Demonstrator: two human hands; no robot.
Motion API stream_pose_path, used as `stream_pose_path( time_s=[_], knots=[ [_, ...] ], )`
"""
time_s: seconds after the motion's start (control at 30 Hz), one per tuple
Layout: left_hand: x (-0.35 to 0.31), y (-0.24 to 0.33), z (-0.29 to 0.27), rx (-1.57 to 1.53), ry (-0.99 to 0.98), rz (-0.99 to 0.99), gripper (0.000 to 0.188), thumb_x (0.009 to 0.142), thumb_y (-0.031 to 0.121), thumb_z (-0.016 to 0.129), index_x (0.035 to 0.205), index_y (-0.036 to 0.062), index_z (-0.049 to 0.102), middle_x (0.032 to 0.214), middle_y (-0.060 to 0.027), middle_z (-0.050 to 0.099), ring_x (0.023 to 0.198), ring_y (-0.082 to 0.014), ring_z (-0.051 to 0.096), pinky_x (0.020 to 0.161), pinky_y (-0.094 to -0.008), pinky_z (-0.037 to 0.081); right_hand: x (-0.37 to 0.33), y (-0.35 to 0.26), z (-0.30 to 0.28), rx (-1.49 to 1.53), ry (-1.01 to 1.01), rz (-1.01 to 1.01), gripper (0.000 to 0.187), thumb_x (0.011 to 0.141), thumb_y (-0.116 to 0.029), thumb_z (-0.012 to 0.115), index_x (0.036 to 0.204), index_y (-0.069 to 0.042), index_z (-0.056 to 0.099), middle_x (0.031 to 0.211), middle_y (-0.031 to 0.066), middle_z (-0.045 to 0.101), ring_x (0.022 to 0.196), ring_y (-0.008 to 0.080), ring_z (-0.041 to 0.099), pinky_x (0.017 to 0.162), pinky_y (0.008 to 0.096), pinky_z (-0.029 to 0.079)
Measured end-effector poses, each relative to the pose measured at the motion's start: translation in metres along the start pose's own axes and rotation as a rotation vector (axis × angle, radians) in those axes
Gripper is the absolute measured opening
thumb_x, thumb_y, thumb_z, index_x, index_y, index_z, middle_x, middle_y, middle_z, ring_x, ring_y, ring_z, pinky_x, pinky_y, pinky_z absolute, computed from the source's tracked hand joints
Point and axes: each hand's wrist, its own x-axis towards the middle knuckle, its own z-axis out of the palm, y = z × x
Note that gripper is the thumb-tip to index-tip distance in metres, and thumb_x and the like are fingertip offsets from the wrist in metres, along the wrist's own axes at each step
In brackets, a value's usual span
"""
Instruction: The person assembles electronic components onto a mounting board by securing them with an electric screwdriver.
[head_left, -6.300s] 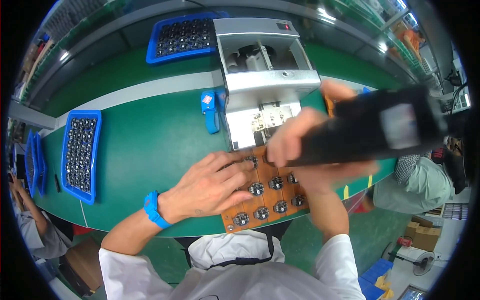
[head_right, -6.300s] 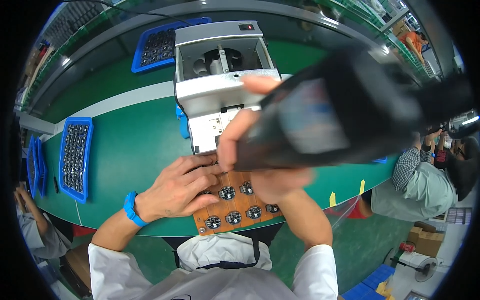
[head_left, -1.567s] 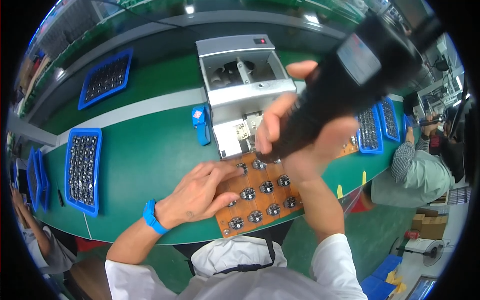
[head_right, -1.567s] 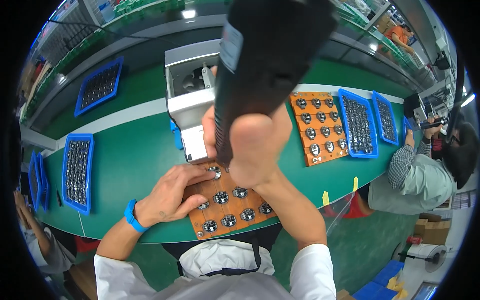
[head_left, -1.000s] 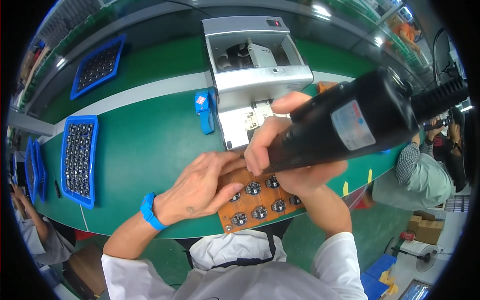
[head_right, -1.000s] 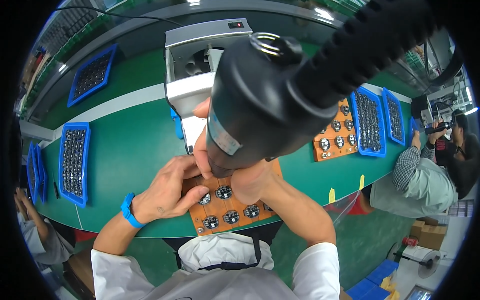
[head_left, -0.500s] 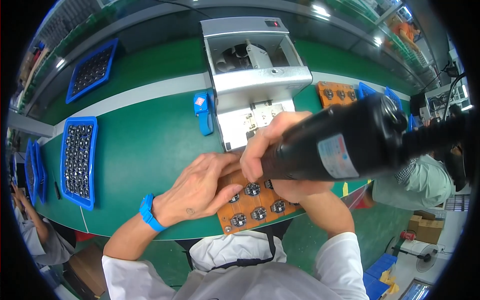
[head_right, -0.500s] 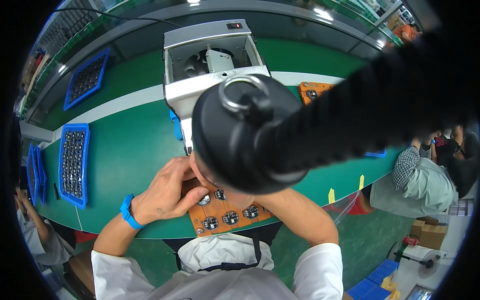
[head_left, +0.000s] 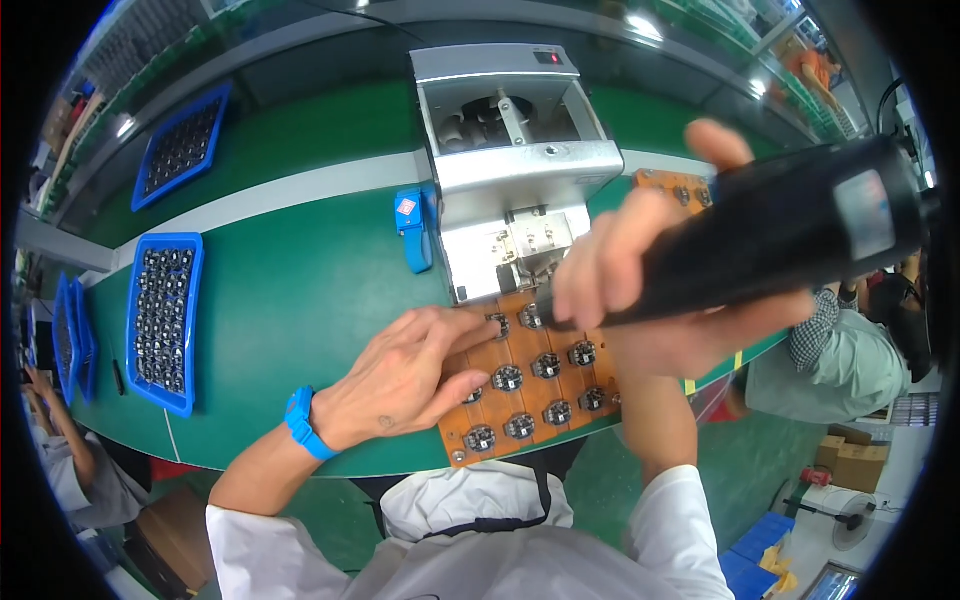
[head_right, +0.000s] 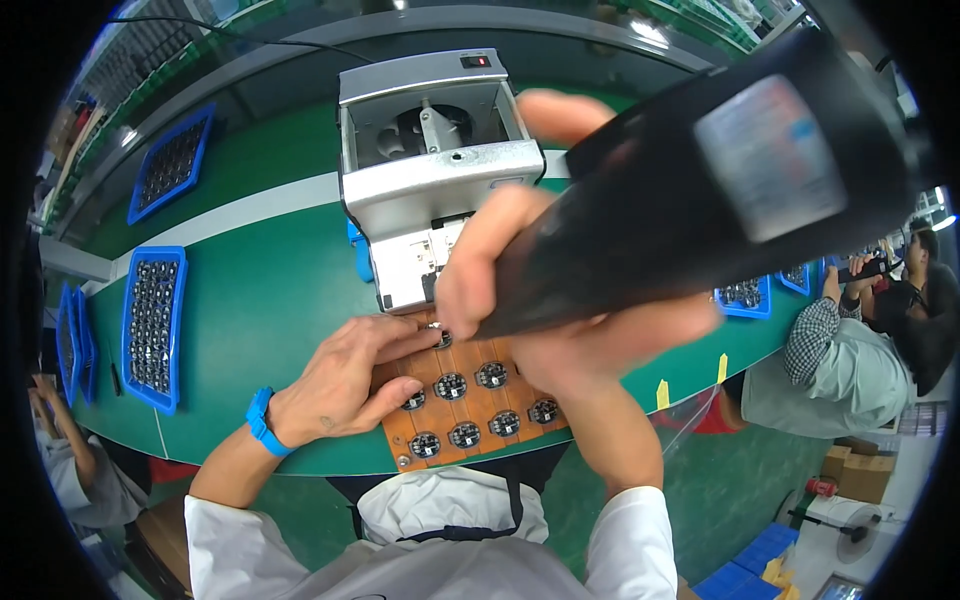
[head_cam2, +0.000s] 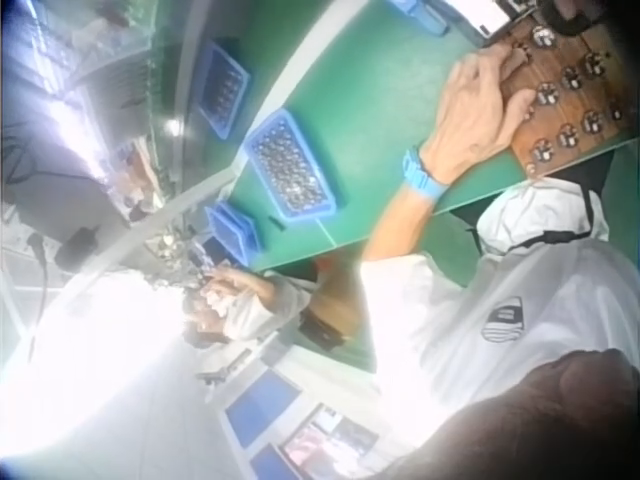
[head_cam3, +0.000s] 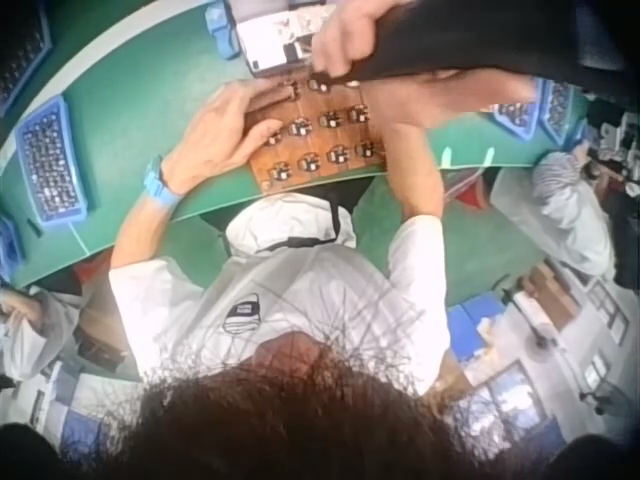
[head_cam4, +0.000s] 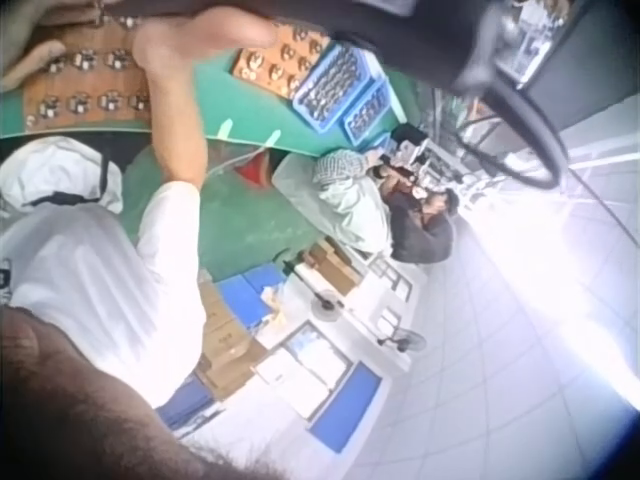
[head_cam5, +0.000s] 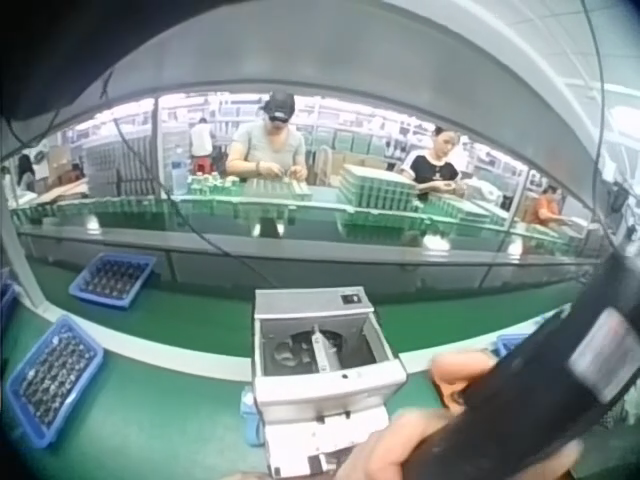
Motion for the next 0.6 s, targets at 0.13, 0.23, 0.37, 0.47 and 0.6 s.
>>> stream_pose_path(
  time_s=[0.13, 0.23, 0.37, 0.47, 0.6],
  knots=[
    [-0.002, 0.0, -0.001, 0.019, -0.013, 0.007, 0.046, 0.087, 0.021, 0.068, 0.125, 0.0008, 0.051, 0.118, -0.0164, 0.063, 0.109, -0.0357, 0.059, 0.094, -0.0441, 0.047, 0.016, -0.012, -0.004, -0.145, 0.061, -0.081, 0.107, 0.082, -0.085, 0.034, 0.151, -0.005, 0.014, 0.072, 0.0104, 0.053, 0.05, 0.0205, 0.053, 0.049, 0.0363, 0.051],
    [-0.002, 0.003, 0.0, 0.046, -0.008, 0.012, 0.045, 0.085, 0.021, 0.07, 0.125, 0.0032, 0.056, 0.122, -0.0161, 0.06, 0.11, -0.0343, 0.059, 0.094, -0.0432, 0.047, 0.015, -0.009, -0.008, -0.162, 0.007, -0.105, 0.109, 0.08, -0.087, 0.034, 0.15, -0.005, 0.017, 0.071, 0.0107, 0.053, 0.05, 0.0209, 0.053, 0.05, 0.0368, 0.051],
    [-0.001, 0.004, -0.003, 0.114, 0.065, 0.109, 0.042, 0.086, 0.022, 0.071, 0.122, 0.0035, 0.059, 0.119, -0.0149, 0.061, 0.106, -0.0327, 0.059, 0.089, -0.0418, 0.049, 0.009, -0.003, 0.001, -0.38, 0.132, -0.009, 0.109, 0.077, -0.089, 0.035, 0.147, -0.006, 0.021, 0.07, 0.0105, 0.053, 0.049, 0.0217, 0.053, 0.05, 0.0371, 0.05],
    [0.001, 0.004, -0.004, 0.118, 0.089, 0.154, 0.039, 0.085, 0.019, 0.072, 0.118, 0.0031, 0.06, 0.116, -0.0128, 0.062, 0.105, -0.0313, 0.059, 0.089, -0.041, 0.049, 0.009, -0.002, 0.004, -0.417, 0.131, 0.023, 0.109, 0.077, -0.089, 0.035, 0.146, -0.006, 0.022, 0.069, 0.0105, 0.054, 0.049, 0.0215, 0.053, 0.05, 0.0366, 0.05],
    [0.0, 0.003, 0.0, 0.092, 0.113, 0.162, 0.035, 0.082, 0.016, 0.073, 0.113, 0.0031, 0.061, 0.112, -0.0102, 0.064, 0.105, -0.0297, 0.06, 0.088, -0.0404, 0.049, 0.008, 0.001, 0.002, -0.399, 0.099, 0.046, 0.109, 0.075, -0.09, 0.035, 0.142, -0.004, 0.025, 0.067, 0.0106, 0.055, 0.049, 0.0213, 0.055, 0.051, 0.0351, 0.051]
  ],
)
